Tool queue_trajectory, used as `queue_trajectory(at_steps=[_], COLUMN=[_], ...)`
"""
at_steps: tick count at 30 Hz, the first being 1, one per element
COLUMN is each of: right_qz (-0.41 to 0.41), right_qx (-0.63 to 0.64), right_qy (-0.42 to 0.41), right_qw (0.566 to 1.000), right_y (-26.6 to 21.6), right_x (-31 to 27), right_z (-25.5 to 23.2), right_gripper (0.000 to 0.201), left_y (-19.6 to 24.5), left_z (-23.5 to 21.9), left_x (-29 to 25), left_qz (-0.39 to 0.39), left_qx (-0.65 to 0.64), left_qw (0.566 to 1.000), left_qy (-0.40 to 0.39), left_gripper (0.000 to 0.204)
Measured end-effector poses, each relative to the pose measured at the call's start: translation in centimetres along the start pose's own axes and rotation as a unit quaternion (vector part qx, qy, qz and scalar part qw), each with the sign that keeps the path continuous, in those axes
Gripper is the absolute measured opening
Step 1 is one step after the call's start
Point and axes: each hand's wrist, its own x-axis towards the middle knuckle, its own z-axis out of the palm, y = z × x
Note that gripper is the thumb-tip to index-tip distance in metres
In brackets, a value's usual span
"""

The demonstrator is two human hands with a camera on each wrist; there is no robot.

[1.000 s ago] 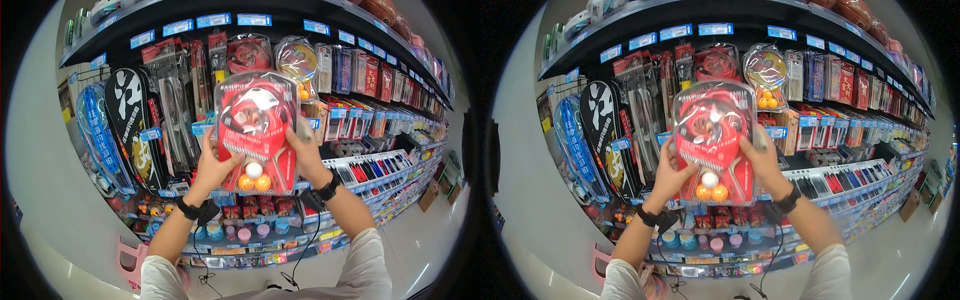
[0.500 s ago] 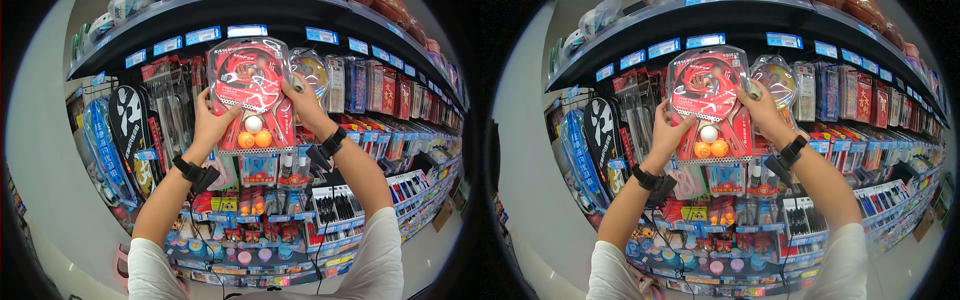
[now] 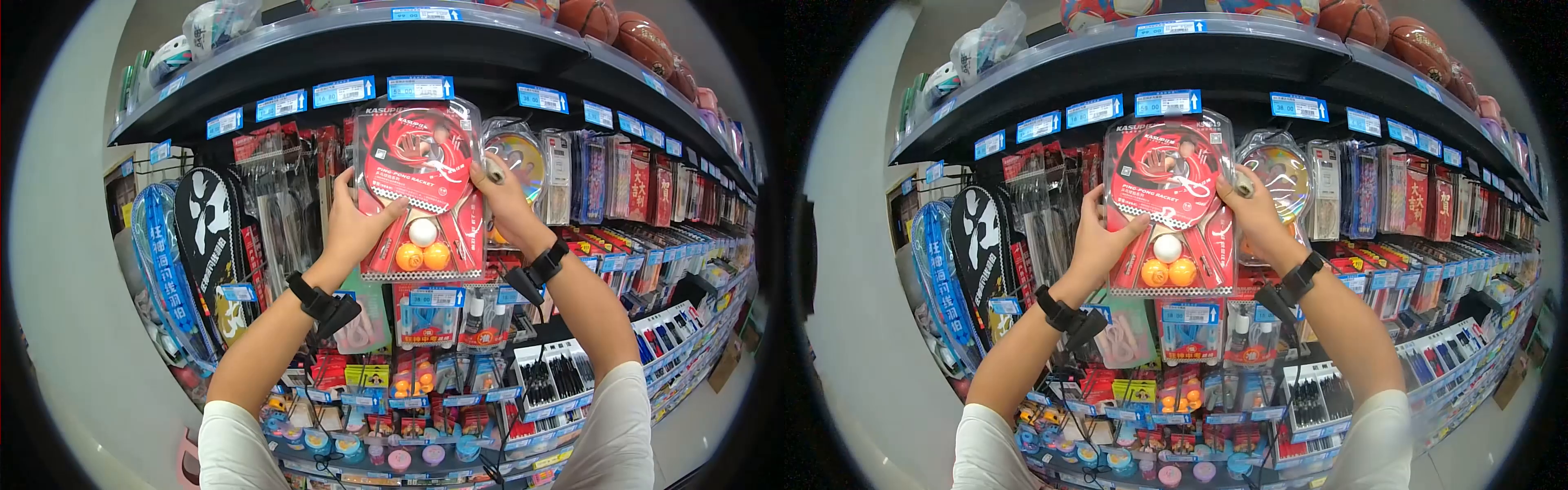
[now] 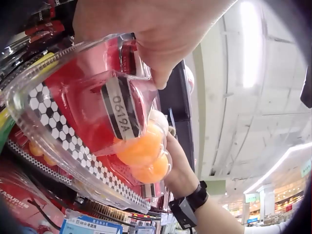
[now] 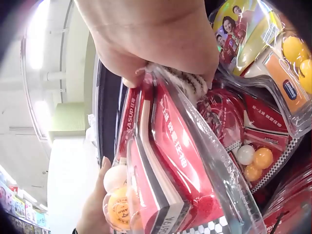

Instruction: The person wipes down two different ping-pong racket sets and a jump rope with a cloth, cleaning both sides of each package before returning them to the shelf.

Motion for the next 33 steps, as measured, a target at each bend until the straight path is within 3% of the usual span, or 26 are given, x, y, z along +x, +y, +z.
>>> queue_trajectory(at_steps=[5,11,18,20,21,26,29,33], right_qz=[0.022,0.019,0.055,0.054,0.031,0.025,-0.032,-0.044], right_qx=[-0.041,-0.024,-0.104,-0.122,-0.177,-0.317,-0.451,-0.489], right_qy=[-0.001,-0.035,-0.01,-0.01,0.009,0.079,0.119,0.126], right_qw=[0.999,0.999,0.993,0.991,0.984,0.945,0.884,0.862], right_y=[0.1,0.5,3.7,4.7,5.1,5.8,6.0,5.6], right_x=[0.9,1.8,5.4,6.6,7.1,7.3,7.1,6.6], right_z=[-0.1,-0.3,-2.7,-3.0,-3.3,-2.7,-2.9,-2.8], right_gripper=[0.056,0.045,0.045,0.046,0.048,0.057,0.063,0.06], left_y=[-0.8,0.1,-4.1,-5.0,-5.7,-6.8,-6.4,-6.4], left_z=[-0.1,-0.1,1.7,2.4,2.9,3.2,2.6,2.2], left_x=[0.7,1.1,4.7,5.8,5.8,6.2,6.0,5.4], left_qz=[0.006,-0.03,-0.003,-0.051,0.014,0.018,0.019,0.014], left_qx=[0.084,0.088,0.137,0.131,0.143,0.189,0.209,0.255], left_qw=[0.996,0.996,0.99,0.987,0.988,0.979,0.974,0.962], left_qy=[0.016,-0.014,-0.035,-0.078,-0.049,-0.071,-0.083,-0.099], left_gripper=[0.096,0.099,0.095,0.093,0.09,0.091,0.091,0.084])
